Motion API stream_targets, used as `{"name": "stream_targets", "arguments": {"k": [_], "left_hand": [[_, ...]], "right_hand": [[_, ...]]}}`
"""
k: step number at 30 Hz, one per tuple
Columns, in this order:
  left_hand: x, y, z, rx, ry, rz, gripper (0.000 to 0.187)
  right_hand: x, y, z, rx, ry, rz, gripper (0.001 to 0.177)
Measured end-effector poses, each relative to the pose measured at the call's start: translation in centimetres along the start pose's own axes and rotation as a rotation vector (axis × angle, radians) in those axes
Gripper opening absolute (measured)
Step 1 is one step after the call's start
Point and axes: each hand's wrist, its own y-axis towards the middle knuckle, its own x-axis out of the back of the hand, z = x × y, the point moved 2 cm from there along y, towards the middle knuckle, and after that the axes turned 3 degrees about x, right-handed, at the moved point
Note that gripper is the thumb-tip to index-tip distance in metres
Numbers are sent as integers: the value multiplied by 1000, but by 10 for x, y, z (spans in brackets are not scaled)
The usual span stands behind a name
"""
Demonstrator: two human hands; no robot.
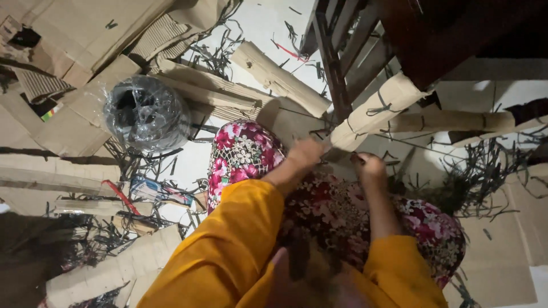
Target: The person wraps a piece of cardboard around a wooden furniture leg and secures it with wire. They use scissors to cut the wire and tie it tightly around the cardboard to hold it in place.
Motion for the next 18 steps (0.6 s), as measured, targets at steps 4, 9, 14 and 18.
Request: {"name": "stream_targets", "arguments": {"k": [4,9,14,18], "left_hand": [[-13,-22,-47,-358,56,-545,16],[39,-57,-69,-539,173,-615,33],[39,-13,-82,-256,35,-318,39],[-52,70,-58,-115,-165,-150,44]], "right_hand": [[4,-34,34,115,-304,14,25],[26,-52,83,-9,-314,177,32],[-9,-36,19,100,-496,132,25],[16,-59,63,246,-518,110,26]]}}
